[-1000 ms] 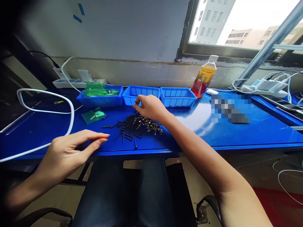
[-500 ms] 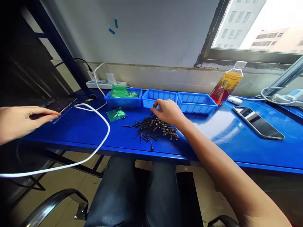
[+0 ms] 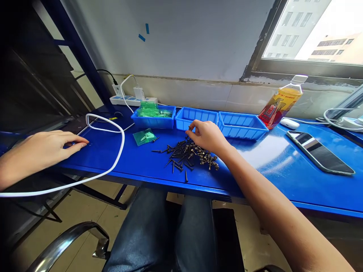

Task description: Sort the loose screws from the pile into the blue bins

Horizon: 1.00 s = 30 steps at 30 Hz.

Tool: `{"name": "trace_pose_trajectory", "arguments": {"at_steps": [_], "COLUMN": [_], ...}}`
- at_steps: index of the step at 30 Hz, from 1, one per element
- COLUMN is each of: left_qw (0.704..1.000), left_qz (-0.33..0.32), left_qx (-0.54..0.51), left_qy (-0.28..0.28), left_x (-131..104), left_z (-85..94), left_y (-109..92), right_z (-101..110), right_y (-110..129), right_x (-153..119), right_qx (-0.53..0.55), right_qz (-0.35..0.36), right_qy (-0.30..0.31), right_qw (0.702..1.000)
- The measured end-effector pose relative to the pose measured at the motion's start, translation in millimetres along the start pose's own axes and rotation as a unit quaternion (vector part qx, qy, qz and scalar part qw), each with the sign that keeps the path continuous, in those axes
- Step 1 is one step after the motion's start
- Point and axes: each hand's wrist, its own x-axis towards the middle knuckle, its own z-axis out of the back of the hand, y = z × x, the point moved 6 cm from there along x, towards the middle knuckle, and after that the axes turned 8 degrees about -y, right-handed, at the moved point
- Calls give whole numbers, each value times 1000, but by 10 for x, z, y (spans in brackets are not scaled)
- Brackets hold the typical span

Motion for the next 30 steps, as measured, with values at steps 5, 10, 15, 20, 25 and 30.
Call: {"name": "trace_pose_trajectory", "arguments": {"at_steps": [5, 10, 15, 20, 25, 30], "left_qw": [996, 966, 938, 882, 841, 839], "left_qz": [-72, -156, -248, -254, -251, -275], "left_qx": [46, 39, -227, -392, -472, -457], "left_qy": [-36, -200, -83, -63, -82, -105], "left_x": [-66, -547, -1075, -953, -208, 513], "left_z": [-54, 317, 461, 370, 241, 121], "left_y": [114, -358, -1283, -1936, -2334, -2637], "right_z": [-3, 4, 20, 63, 68, 60], "right_y": [-2, 7, 46, 82, 32, -16], "right_x": [-1, 4, 0, 11, 28, 21], "right_qx": [-10, -16, -20, -4, 16, 28], "right_qz": [-5, -4, -13, -24, -39, -10], "right_qy": [6, 10, 28, 29, 31, 48], "right_qw": [1000, 1000, 999, 999, 999, 998]}}
